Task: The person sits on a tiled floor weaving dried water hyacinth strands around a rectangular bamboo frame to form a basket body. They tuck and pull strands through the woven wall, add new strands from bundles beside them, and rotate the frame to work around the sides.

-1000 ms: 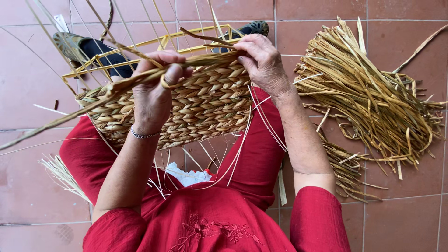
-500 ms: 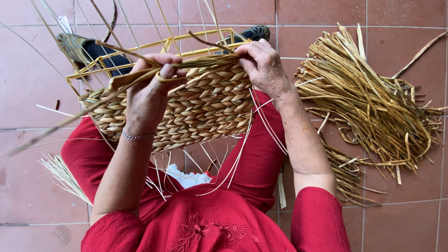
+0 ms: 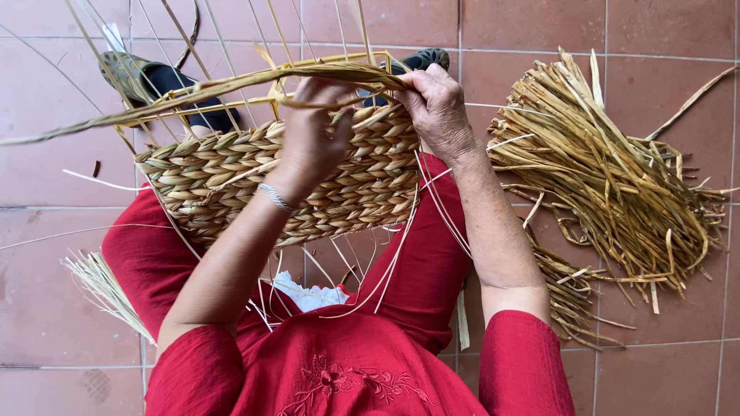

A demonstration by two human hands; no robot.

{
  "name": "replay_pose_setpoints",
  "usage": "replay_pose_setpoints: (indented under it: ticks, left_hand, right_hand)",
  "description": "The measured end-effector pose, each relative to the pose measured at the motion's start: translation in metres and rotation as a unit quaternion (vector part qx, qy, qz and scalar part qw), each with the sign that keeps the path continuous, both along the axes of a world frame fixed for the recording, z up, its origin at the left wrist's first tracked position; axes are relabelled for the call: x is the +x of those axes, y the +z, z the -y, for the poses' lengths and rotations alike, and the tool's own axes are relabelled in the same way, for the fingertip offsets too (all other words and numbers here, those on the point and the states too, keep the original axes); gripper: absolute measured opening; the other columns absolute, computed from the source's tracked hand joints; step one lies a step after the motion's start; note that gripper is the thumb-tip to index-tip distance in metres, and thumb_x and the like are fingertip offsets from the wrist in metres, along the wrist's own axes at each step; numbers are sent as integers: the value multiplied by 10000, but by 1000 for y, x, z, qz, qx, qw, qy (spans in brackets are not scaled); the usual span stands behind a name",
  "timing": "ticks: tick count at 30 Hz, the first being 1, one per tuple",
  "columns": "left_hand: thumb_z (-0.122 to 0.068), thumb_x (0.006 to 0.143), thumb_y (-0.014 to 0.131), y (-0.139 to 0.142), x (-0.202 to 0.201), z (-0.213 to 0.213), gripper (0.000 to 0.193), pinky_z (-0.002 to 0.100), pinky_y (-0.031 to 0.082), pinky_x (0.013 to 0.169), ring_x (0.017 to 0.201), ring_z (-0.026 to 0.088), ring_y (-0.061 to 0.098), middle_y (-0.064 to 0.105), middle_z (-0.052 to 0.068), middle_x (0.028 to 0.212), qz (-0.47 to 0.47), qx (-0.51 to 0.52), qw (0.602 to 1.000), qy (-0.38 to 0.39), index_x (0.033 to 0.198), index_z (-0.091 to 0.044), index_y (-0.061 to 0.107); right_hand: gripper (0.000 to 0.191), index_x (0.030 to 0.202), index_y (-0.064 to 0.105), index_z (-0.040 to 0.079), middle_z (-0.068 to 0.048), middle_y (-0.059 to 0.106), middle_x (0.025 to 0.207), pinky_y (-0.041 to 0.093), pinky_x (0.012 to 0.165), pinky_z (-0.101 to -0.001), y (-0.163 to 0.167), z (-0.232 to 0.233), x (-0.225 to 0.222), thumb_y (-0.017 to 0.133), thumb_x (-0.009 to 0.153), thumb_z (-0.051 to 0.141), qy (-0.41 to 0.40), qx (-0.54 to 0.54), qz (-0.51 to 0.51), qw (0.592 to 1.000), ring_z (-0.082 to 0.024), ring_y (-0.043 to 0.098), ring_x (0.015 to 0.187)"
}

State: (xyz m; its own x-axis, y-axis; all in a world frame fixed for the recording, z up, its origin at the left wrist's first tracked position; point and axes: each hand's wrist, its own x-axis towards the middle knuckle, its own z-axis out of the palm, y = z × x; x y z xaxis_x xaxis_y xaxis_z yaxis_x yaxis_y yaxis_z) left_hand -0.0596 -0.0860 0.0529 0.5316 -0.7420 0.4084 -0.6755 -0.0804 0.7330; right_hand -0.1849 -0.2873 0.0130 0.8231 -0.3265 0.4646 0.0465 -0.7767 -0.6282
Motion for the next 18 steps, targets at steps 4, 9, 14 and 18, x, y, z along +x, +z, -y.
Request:
replay_pose_setpoints:
  ticks: [4, 9, 14, 18]
  left_hand:
    - [-262, 717, 779, -23, -19, 20, 494, 529, 441, 757, 1029, 377, 549, 622, 191, 1043, 277, 62, 955, 86, 1137, -16, 697]
    - [-136, 935, 658, -40, -20, 25, 133, 509, 542, 714, 929, 338, 659, 662, 182, 1026, 151, 282, 947, -46, 989, -18, 685]
    - [-212, 1008, 612, -56, -3, 43, 202, 511, 553, 703, 758, 380, 706, 723, 236, 875, -22, 198, 980, 6, 1080, -44, 700]
    - [-194, 953, 695, -64, -2, 66, 178, 529, 536, 705, 811, 398, 699, 733, 213, 905, 18, 132, 990, 43, 1065, -56, 711]
  right_hand:
    - [145, 1124, 752, 52, -106, 648, 929, 534, 741, -364, 8, -4, 0, 753, 980, 37, 2, 38, -22, 999, -239, 650, 848]
    - [150, 1125, 750, 54, -105, 655, 937, 544, 761, -356, 13, -5, -2, 757, 975, 46, 3, 44, -39, 998, -229, 663, 865]
    - [137, 1119, 754, 64, -93, 670, 927, 556, 771, -340, 10, -4, 2, 733, 989, 29, 6, 63, -47, 997, -213, 674, 867]
    - [183, 1155, 738, 54, -113, 672, 968, 568, 810, -355, 8, -3, -2, 703, 983, -1, 29, 53, -33, 998, -242, 675, 910]
